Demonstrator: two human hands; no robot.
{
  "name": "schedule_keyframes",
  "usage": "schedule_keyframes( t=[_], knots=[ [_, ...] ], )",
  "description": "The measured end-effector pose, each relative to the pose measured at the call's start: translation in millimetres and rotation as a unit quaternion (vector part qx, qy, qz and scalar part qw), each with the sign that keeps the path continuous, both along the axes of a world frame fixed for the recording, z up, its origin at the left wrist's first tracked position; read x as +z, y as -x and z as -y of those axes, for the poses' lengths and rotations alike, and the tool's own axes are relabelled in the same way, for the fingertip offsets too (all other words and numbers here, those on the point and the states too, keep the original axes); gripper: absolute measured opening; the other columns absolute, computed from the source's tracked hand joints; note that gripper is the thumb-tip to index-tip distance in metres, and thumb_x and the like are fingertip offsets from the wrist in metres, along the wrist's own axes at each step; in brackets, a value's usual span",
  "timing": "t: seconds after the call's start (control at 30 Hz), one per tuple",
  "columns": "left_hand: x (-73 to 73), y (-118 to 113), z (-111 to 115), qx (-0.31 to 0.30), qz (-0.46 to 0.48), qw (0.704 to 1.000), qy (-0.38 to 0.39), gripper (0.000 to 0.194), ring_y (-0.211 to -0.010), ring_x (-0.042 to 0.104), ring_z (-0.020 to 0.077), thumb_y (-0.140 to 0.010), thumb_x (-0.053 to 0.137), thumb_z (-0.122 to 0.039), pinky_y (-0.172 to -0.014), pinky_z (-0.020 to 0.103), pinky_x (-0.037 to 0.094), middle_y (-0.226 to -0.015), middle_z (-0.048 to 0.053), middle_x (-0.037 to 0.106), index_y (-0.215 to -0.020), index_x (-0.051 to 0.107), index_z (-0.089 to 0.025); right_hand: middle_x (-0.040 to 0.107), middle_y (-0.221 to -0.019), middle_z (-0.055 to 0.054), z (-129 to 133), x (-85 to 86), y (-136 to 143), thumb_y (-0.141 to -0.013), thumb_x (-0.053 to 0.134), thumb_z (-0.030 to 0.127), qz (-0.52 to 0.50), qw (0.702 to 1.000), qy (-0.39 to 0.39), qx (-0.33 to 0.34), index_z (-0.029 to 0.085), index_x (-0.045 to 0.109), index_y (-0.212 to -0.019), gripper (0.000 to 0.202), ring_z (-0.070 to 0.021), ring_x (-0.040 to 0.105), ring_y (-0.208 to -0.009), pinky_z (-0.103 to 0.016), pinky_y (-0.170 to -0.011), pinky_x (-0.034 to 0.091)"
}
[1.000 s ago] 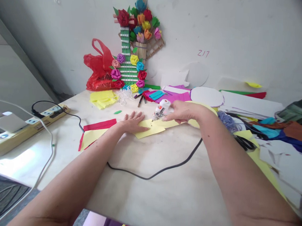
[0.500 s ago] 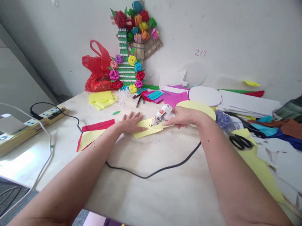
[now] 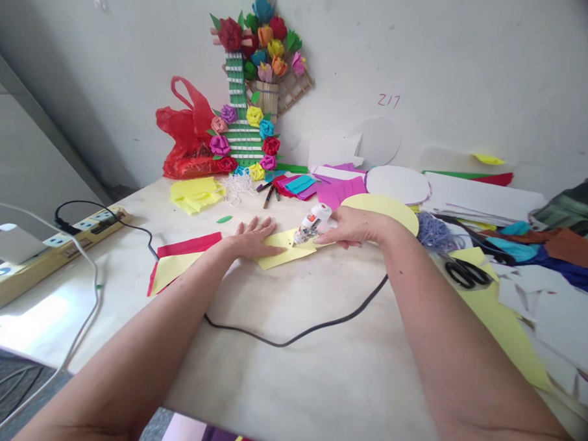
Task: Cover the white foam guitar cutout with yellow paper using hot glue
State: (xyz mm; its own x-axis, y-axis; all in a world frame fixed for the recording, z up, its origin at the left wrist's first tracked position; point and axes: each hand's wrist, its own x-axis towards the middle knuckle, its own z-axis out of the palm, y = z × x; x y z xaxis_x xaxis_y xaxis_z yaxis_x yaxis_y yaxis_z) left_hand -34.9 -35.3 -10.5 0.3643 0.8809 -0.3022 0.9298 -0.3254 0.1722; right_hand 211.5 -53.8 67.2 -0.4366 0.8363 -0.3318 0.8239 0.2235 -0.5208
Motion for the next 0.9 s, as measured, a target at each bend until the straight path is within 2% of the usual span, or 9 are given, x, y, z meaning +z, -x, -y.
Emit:
schedule_keyframes(
  t=[0.2,0.43,0.9],
  knots=[
    [-4.3,2.3,-2.9,-0.005,0.003,1.000,-0.004,0.094,-0.134,-0.013,0.0281,-0.068,0.026,-0.077,-0.106,0.050,-0.004,-0.148,-0.002,-0.007,-0.143,0.005,-0.025,0.052,-0.049,0.002,-1.0,-1.9,0.2,-0.064,0.065,0.050,-0.001,1.000,0.005,0.000,0.018,0.058,-0.091,0.044,-0.0092,0.044,-0.041,-0.020,-0.039,0.034],
    [-1.4,0.0,-1.3,-0.002,-0.002,1.000,-0.002,0.094,-0.134,-0.013,0.0282,-0.068,0.025,-0.077,-0.106,0.050,-0.003,-0.148,-0.001,-0.008,-0.143,0.005,-0.025,0.051,-0.049,0.003,2.5,1.5,3.4,-0.065,0.064,0.050,0.006,1.000,0.005,0.009,0.017,0.057,-0.098,0.047,-0.0081,0.042,-0.041,-0.019,-0.039,0.033],
    [1.3,-1.8,0.8,0.006,-0.006,1.000,0.003,0.095,-0.134,-0.013,0.0271,-0.068,0.025,-0.078,-0.106,0.049,-0.004,-0.148,-0.002,-0.009,-0.144,0.005,-0.024,0.051,-0.046,0.002,9.2,12.4,18.2,-0.068,0.062,0.048,0.081,0.997,-0.002,-0.001,0.014,0.055,-0.096,0.044,-0.0096,0.044,-0.040,-0.020,-0.040,0.034]
  ],
)
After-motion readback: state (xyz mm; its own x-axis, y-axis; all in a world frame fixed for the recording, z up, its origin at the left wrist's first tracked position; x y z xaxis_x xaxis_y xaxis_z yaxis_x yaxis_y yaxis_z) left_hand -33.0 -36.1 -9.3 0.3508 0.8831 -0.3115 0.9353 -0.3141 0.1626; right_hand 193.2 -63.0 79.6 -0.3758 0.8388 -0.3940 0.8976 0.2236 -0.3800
